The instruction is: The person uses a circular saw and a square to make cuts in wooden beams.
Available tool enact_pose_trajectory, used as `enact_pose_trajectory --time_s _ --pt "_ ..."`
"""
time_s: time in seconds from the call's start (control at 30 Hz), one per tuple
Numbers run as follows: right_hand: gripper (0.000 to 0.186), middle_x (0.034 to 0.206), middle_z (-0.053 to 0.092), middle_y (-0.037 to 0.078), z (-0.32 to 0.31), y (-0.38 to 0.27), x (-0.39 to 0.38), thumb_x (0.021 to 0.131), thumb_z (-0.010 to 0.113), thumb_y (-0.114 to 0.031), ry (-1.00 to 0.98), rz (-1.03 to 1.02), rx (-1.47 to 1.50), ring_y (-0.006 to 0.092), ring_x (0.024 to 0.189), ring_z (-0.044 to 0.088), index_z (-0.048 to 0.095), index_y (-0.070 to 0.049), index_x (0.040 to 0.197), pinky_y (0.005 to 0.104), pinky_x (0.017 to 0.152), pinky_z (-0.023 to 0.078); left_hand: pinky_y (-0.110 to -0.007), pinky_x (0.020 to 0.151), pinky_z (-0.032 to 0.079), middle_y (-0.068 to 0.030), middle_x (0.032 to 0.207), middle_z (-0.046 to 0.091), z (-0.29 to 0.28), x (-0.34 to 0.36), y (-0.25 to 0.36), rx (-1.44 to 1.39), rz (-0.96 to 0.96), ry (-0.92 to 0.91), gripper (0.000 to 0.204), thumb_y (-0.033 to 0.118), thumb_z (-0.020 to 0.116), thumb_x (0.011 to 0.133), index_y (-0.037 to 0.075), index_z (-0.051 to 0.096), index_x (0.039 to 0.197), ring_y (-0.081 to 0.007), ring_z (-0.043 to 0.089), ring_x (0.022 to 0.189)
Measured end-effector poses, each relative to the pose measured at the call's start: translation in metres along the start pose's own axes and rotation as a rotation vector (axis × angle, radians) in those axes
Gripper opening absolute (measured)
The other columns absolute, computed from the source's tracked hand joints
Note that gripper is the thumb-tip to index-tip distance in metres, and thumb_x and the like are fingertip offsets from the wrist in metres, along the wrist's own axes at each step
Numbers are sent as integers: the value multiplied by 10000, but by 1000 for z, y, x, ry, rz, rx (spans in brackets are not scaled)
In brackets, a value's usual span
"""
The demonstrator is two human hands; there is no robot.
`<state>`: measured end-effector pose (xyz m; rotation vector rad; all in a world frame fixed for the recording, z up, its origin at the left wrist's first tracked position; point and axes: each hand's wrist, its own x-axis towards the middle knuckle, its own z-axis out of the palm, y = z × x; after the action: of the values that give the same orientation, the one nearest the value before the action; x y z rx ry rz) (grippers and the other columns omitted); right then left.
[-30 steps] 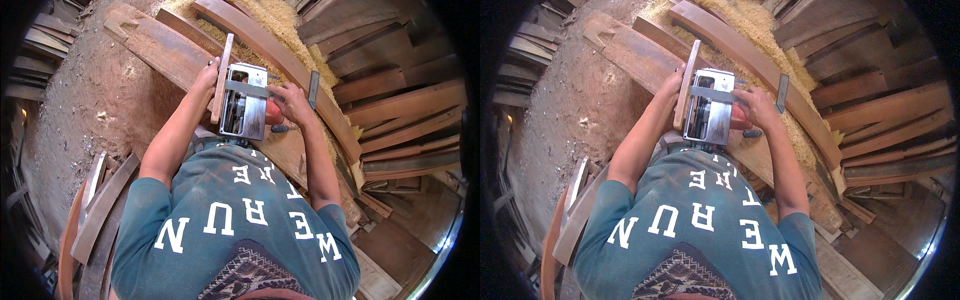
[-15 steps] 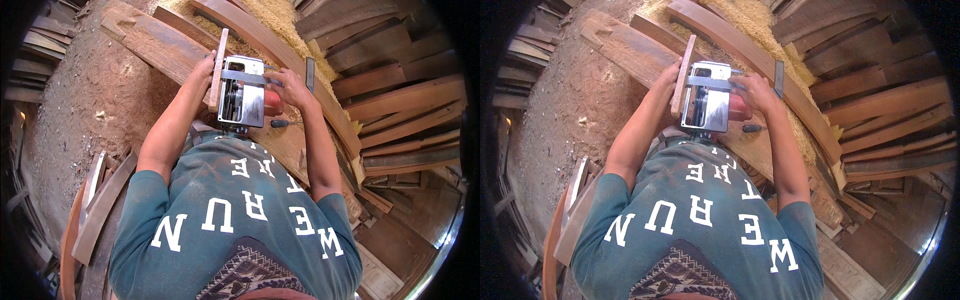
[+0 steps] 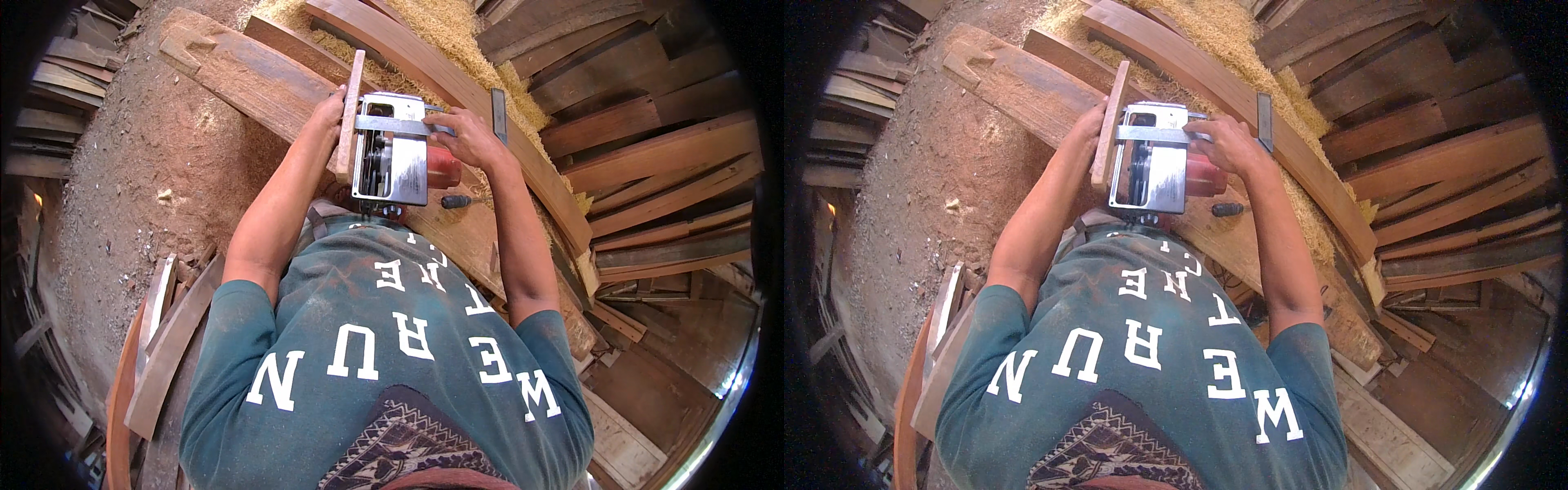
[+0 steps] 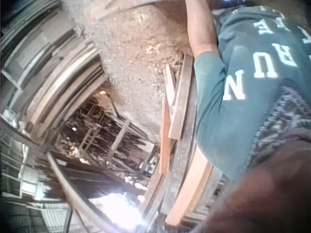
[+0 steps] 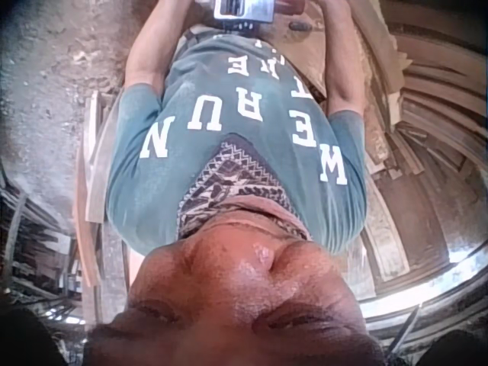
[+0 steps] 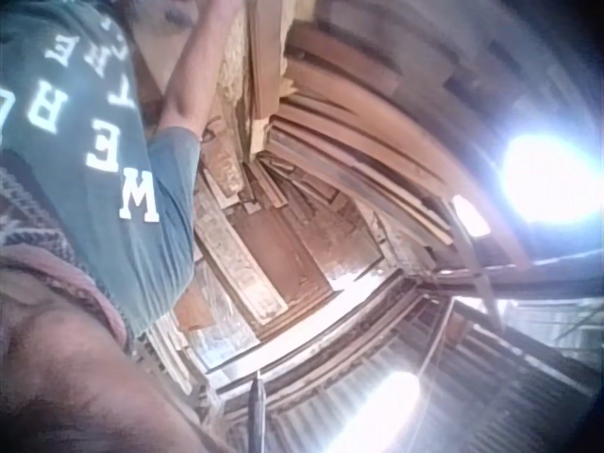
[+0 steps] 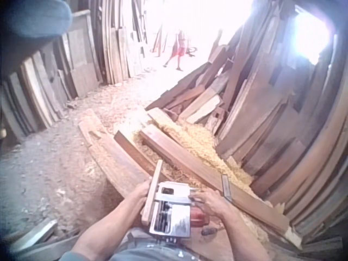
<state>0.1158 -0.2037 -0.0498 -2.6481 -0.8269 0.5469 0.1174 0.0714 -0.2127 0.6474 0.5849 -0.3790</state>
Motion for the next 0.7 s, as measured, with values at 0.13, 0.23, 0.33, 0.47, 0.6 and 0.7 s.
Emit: enact_pose_trajectory --time_s 0.13,0.23,0.33,0.47,0.6,0.7 --pt "333 1083 653 158 1 2 2 891 706 -182 6 -23 -17 352 1065 611 689 -159 1222 454 916 489 -461 649 622 -155 858 684 -9 12 -5 1 -12 -30 425 372 355 1090 35 609 1040 -281 700 720" --pt "334 1086 653 163 0 2 4 891 706 -184 11 -46 -23 357 1073 612 687 -156 1224 457 918 491 -451 645 622 -155 853 681 -18 18 -8 -8 -8 -36 429 378 350 1090 34 604 1051 -276 699 716" --pt "336 1094 652 163 2 5 1 892 703 -180 10 -24 -16 359 1090 606 686 -159 1227 458 931 485 -437 637 621 -154 855 679 -7 8 -4 19 -5 -4 434 384 349 1090 32 601 1061 -271 697 709" --pt "343 1121 645 157 -3 0 -2 894 696 -184 -11 -1 -21 353 1122 593 682 -171 1237 454 962 469 -433 631 618 -147 859 682 6 -8 0 23 13 47 443 392 348 1090 33 605 1055 -266 694 705" --pt "349 1199 636 170 -8 -6 -1 896 674 -276 -61 34 11 361 1200 561 683 -228 1241 536 1007 417 -426 613 612 -131 832 676 -7 -1 1 67 14 25 448 386 340 1093 34 613 1049 -252 688 702" --pt "342 1186 642 168 -7 -5 -1 894 674 -273 -50 29 12 361 1192 566 688 -224 1232 530 1002 423 -418 600 611 -128 826 674 -8 -1 0 77 33 24 451 382 335 1094 32 616 1050 -247 686 693"
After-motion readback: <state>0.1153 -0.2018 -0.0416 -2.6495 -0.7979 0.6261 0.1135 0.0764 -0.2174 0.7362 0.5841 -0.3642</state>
